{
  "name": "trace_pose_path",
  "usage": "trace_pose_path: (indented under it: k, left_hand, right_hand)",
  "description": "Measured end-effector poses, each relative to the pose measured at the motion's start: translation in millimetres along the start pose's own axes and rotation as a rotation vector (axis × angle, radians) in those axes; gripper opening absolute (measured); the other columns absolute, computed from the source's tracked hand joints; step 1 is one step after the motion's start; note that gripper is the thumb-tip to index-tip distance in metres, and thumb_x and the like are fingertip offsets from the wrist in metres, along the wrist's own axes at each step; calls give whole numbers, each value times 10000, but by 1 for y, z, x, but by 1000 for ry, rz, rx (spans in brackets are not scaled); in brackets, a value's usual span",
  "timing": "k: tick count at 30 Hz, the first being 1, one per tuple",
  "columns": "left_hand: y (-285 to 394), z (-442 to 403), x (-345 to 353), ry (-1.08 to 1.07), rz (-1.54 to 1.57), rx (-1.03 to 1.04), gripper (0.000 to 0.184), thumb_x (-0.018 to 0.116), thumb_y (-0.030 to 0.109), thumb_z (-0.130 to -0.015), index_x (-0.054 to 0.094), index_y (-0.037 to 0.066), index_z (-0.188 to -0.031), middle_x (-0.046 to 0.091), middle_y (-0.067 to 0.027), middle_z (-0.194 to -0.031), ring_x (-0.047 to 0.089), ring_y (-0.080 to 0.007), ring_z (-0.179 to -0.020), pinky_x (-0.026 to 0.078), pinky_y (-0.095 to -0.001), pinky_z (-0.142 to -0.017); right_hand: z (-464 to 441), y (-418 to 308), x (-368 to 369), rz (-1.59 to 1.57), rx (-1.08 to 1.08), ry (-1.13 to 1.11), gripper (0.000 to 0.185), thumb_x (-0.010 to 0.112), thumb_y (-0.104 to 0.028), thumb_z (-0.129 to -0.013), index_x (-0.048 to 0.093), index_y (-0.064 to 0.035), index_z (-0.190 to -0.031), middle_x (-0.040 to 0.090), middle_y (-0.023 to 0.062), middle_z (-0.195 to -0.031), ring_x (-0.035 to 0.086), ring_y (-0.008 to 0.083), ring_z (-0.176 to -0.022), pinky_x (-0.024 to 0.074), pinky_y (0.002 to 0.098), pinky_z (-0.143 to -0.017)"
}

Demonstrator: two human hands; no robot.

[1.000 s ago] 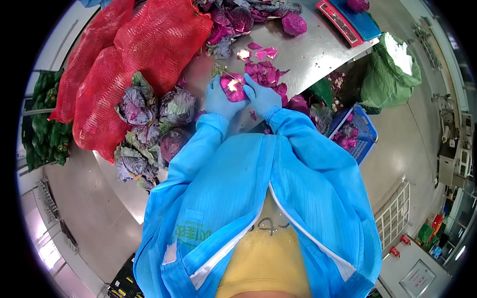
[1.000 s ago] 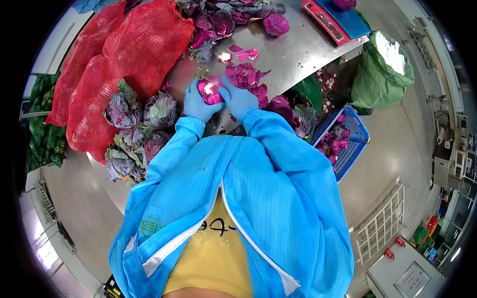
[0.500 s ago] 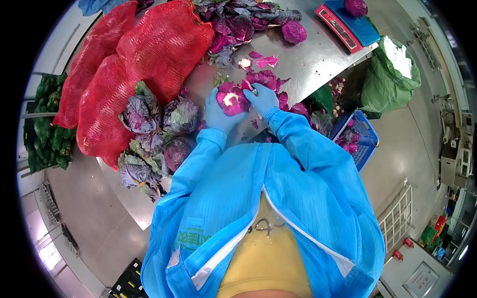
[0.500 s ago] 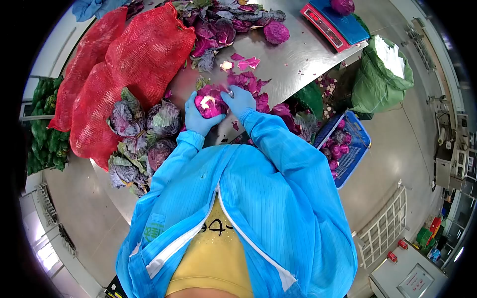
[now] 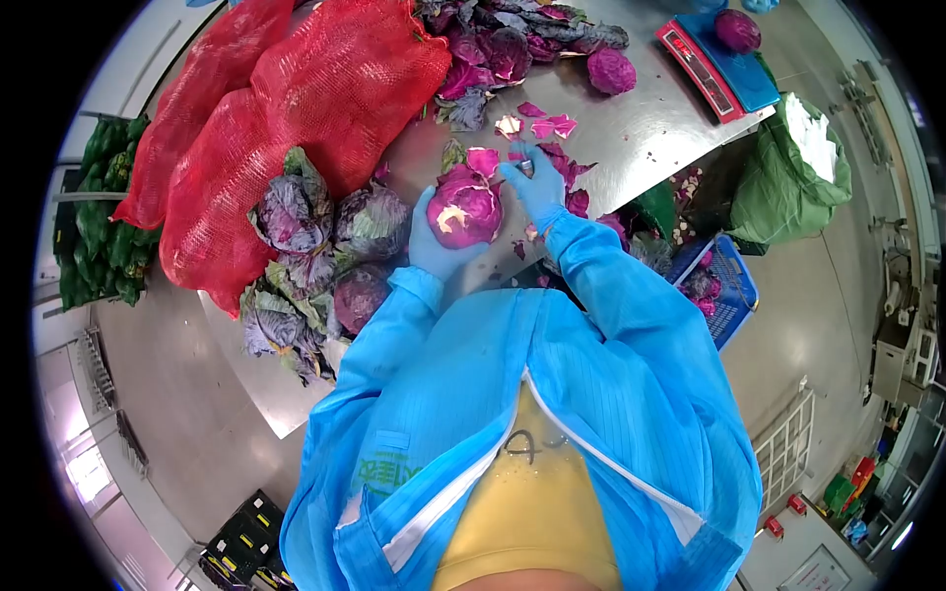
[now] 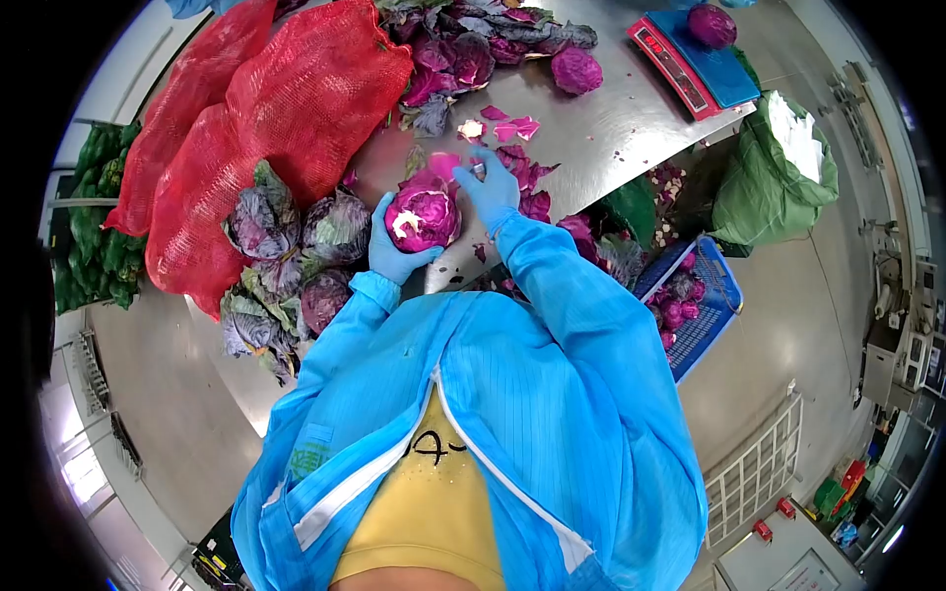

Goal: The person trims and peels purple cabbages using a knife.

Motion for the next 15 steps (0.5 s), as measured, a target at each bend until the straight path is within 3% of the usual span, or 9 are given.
trace_pose_path:
  k: [1, 2, 5, 10, 13, 15]
  left_hand:
    - [0, -1, 0, -9, -10, -4, 1123, 904, 251, -477, 252, 45, -1368, 436, -146, -1268, 481, -251, -1150, 429, -354, -979]
    - [0, -2, 0, -18, -20, -7, 1125, 905, 250, -475, 251, 44, -1367, 436, -145, -1267, 481, -248, -1150, 432, -353, -975]
    - [1, -3, -1, -24, 70, -58, 1124, 904, 246, -477, 248, 41, -1365, 436, -146, -1266, 480, -245, -1154, 435, -357, -972]
    - [3, -9, 1, -63, 28, -64, 1119, 883, 179, -507, 180, 18, -1362, 439, -185, -1264, 488, -260, -1166, 459, -364, -948]
    - [1, -12, 0, -35, -43, -73, 1120, 893, 234, -494, 211, 2, -1351, 442, -180, -1260, 493, -248, -1159, 450, -349, -952]
    - [0, -14, -1, -33, -121, -85, 1116, 894, 261, -489, 229, -1, -1345, 443, -178, -1257, 495, -246, -1155, 447, -343, -952]
  right_hand:
    - [2, -3, 9, -10, 11, -176, 459, 718, -340, -752, 614, -106, -1133, 649, 74, -936, 619, 193, -856, 478, 320, -796]
    - [7, -7, 5, -10, 11, -177, 459, 718, -340, -752, 614, -106, -1133, 649, 74, -936, 619, 193, -856, 478, 320, -796]
    - [40, -48, 14, 21, -326, -526, 436, 735, -285, -743, 624, -128, -1134, 592, 85, -1118, 581, 199, -1004, 455, 292, -860]
    - [55, -53, 12, 198, -419, -391, 438, 757, -256, -705, 625, -164, -1113, 576, 42, -1120, 598, 222, -942, 485, 306, -806]
    - [50, -58, 11, 307, -400, -410, 352, 759, -263, -699, 622, -112, -986, 567, 43, -979, 599, 218, -792, 493, 319, -695]
    - [52, -56, 13, 333, -434, -412, 336, 757, -256, -701, 620, -112, -972, 564, 45, -965, 596, 223, -786, 492, 318, -687]
Point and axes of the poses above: each hand's wrist, its own z-axis away from the middle knuckle, its own x-axis out of the palm, y = z × x, the point moved 7 cm from there along -z, towards the middle knuckle
